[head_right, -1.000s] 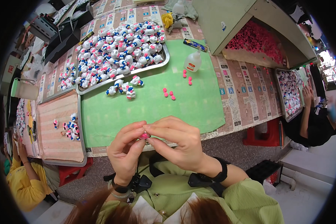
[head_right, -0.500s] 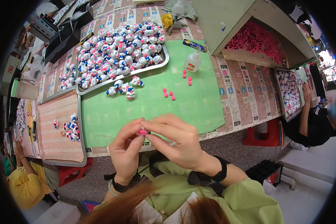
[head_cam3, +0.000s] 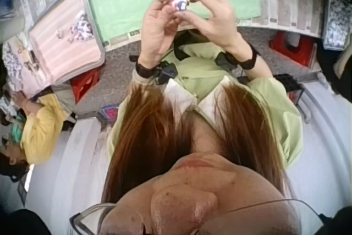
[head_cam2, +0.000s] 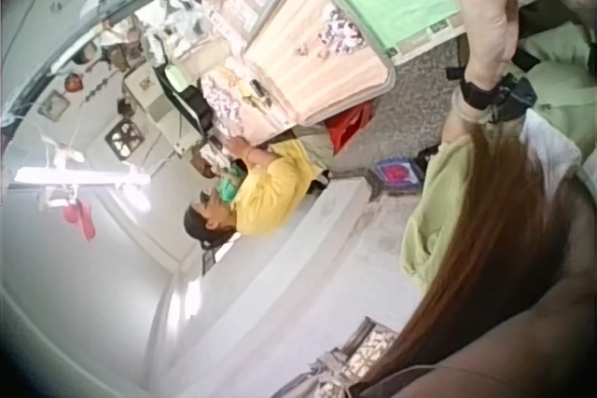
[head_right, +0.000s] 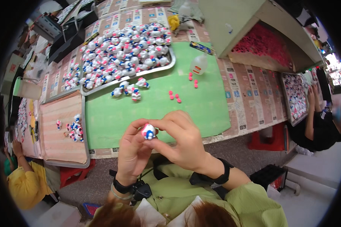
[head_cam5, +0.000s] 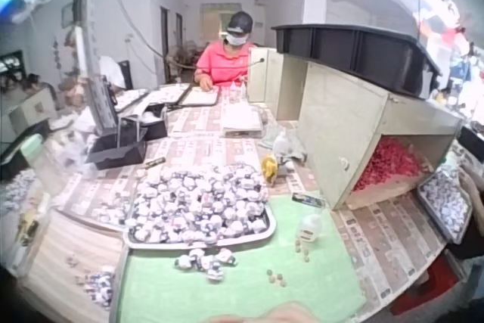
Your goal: Apply adhesive to white cat figurines and attach small pink bows at an assembly station.
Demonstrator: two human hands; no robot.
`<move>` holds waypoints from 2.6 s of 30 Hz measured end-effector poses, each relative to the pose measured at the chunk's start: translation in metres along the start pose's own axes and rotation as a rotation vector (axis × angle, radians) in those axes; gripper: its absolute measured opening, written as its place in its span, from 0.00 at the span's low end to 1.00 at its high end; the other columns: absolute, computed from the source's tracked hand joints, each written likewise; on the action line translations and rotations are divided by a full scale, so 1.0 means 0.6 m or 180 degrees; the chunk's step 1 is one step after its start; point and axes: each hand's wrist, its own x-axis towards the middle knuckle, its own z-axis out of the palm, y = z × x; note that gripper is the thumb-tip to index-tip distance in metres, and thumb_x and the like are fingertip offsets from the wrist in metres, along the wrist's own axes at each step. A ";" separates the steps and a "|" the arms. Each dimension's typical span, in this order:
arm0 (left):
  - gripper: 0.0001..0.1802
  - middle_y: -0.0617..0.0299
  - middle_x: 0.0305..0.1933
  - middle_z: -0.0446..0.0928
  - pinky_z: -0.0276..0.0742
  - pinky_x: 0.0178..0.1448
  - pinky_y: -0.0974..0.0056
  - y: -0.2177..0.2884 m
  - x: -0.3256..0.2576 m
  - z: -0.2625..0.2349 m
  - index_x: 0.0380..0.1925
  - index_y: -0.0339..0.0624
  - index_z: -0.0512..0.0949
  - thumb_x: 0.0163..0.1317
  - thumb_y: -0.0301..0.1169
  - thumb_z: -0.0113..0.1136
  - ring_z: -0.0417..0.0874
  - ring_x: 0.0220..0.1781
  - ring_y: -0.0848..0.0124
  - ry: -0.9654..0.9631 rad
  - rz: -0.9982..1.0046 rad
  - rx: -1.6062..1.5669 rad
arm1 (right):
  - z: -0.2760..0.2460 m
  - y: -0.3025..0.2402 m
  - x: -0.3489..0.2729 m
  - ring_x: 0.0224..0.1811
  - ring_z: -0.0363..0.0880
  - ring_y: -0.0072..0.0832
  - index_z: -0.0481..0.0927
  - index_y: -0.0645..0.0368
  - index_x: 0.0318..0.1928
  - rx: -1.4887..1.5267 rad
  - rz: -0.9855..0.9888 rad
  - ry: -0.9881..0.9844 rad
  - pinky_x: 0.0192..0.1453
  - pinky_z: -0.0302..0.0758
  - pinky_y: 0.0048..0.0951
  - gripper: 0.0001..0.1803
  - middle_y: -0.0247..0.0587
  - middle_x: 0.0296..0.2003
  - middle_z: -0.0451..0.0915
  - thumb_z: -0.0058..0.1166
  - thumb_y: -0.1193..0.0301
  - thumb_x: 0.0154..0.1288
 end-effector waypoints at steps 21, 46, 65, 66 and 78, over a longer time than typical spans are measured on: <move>0.17 0.48 0.51 0.64 0.66 0.50 0.60 0.093 0.088 -0.018 0.45 0.38 0.68 0.53 0.25 0.48 0.70 0.47 0.54 -0.0056 0.1013 0.5693 | -0.108 0.208 0.076 0.43 0.68 0.28 0.58 0.62 0.56 0.0262 0.1509 0.0313 0.44 0.67 0.26 0.34 0.43 0.45 0.69 0.56 0.67 0.48; 0.23 0.55 0.47 0.69 0.72 0.47 0.68 0.032 0.012 0.036 0.52 0.33 0.61 0.54 0.19 0.49 0.75 0.43 0.68 0.0338 0.0200 0.1416 | -0.083 -0.018 -0.015 0.32 0.74 0.20 0.69 0.65 0.43 0.1670 0.1443 0.0285 0.34 0.72 0.21 0.18 0.39 0.33 0.74 0.55 0.76 0.50; 0.21 0.57 0.44 0.70 0.71 0.49 0.70 0.020 -0.002 0.042 0.48 0.32 0.65 0.52 0.18 0.53 0.74 0.43 0.73 0.0486 0.0573 0.1530 | -0.073 -0.029 -0.022 0.26 0.71 0.25 0.69 0.63 0.39 0.0261 -0.0409 0.0623 0.29 0.67 0.23 0.29 0.41 0.31 0.74 0.69 0.68 0.36; 0.21 0.57 0.45 0.70 0.71 0.49 0.70 0.020 -0.002 0.042 0.48 0.32 0.65 0.52 0.18 0.53 0.73 0.44 0.73 0.0480 0.0559 0.1515 | -0.072 -0.027 -0.023 0.25 0.71 0.25 0.69 0.62 0.39 0.0257 -0.0410 0.0629 0.29 0.67 0.23 0.29 0.41 0.31 0.74 0.69 0.68 0.36; 0.21 0.57 0.46 0.69 0.70 0.49 0.70 0.018 -0.002 0.044 0.49 0.31 0.65 0.52 0.17 0.52 0.73 0.45 0.73 0.0383 0.0512 0.1444 | -0.067 -0.022 -0.017 0.25 0.72 0.26 0.70 0.63 0.39 0.0358 -0.0447 0.0635 0.28 0.68 0.23 0.28 0.41 0.31 0.75 0.69 0.69 0.35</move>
